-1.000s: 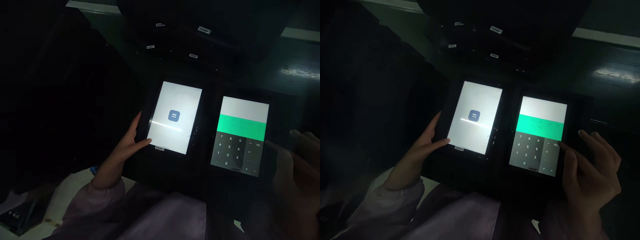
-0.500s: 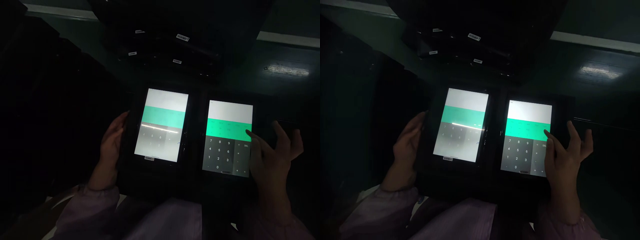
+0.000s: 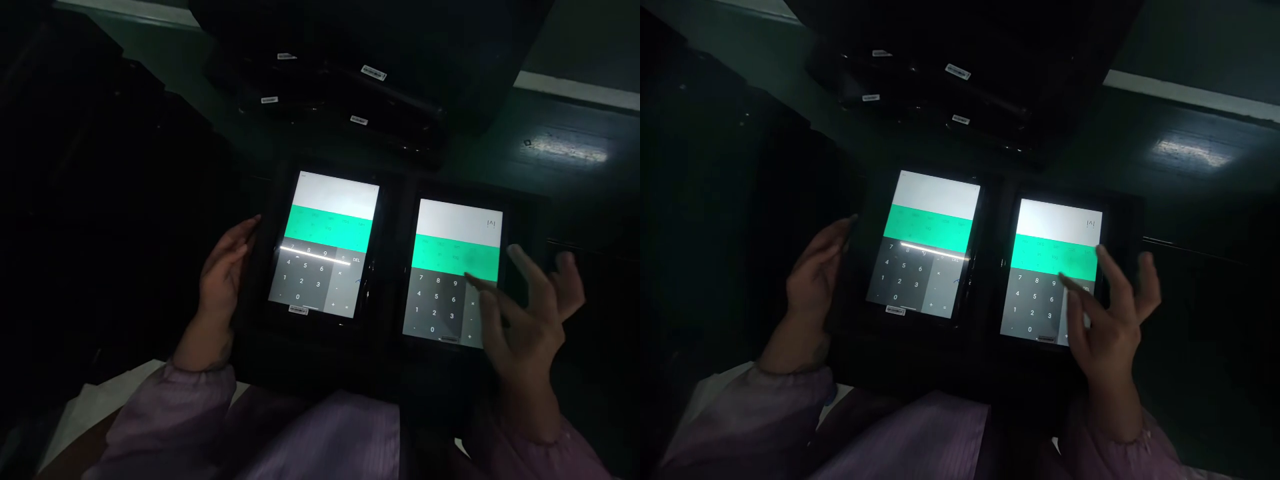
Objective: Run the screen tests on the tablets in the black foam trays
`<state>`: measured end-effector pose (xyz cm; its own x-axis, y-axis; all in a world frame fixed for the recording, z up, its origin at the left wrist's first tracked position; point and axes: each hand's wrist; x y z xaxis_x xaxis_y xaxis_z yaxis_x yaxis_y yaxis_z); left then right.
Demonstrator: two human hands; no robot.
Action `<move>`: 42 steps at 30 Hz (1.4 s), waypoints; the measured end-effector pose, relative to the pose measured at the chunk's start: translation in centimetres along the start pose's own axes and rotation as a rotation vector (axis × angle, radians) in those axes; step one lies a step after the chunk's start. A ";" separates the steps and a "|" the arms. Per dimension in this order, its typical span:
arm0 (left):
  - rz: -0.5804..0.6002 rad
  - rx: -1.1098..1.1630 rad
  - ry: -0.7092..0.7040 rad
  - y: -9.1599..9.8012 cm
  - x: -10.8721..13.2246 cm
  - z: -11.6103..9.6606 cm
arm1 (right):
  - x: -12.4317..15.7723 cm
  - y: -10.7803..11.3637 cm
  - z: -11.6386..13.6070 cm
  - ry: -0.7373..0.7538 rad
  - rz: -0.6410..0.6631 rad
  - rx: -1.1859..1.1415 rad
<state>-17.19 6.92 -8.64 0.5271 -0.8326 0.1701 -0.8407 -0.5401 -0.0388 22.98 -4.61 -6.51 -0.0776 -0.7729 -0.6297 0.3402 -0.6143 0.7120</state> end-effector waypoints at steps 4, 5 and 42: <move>0.006 -0.010 0.003 0.0 0.0 -0.1 | -0.2 -0.2 1.7 0.099 0.079 -0.087; 0.011 -0.013 0.005 0.0 0.1 -0.2 | -0.2 -0.4 1.9 0.105 0.094 -0.082; 0.121 -0.167 0.052 -0.4 0.7 -1.0 | -0.1 -0.9 -1.6 -0.115 0.001 0.063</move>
<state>-16.62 6.65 -7.48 0.4180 -0.8803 0.2245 -0.9084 -0.4055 0.1014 24.20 -3.78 -7.60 -0.1854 -0.7845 -0.5918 0.2812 -0.6194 0.7330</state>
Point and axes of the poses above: each hand's wrist, its own x-axis away from the middle knuckle, its own y-axis out of the back of the hand, z = x × y, and after that the axes turned 9 degrees about -z, right-handed
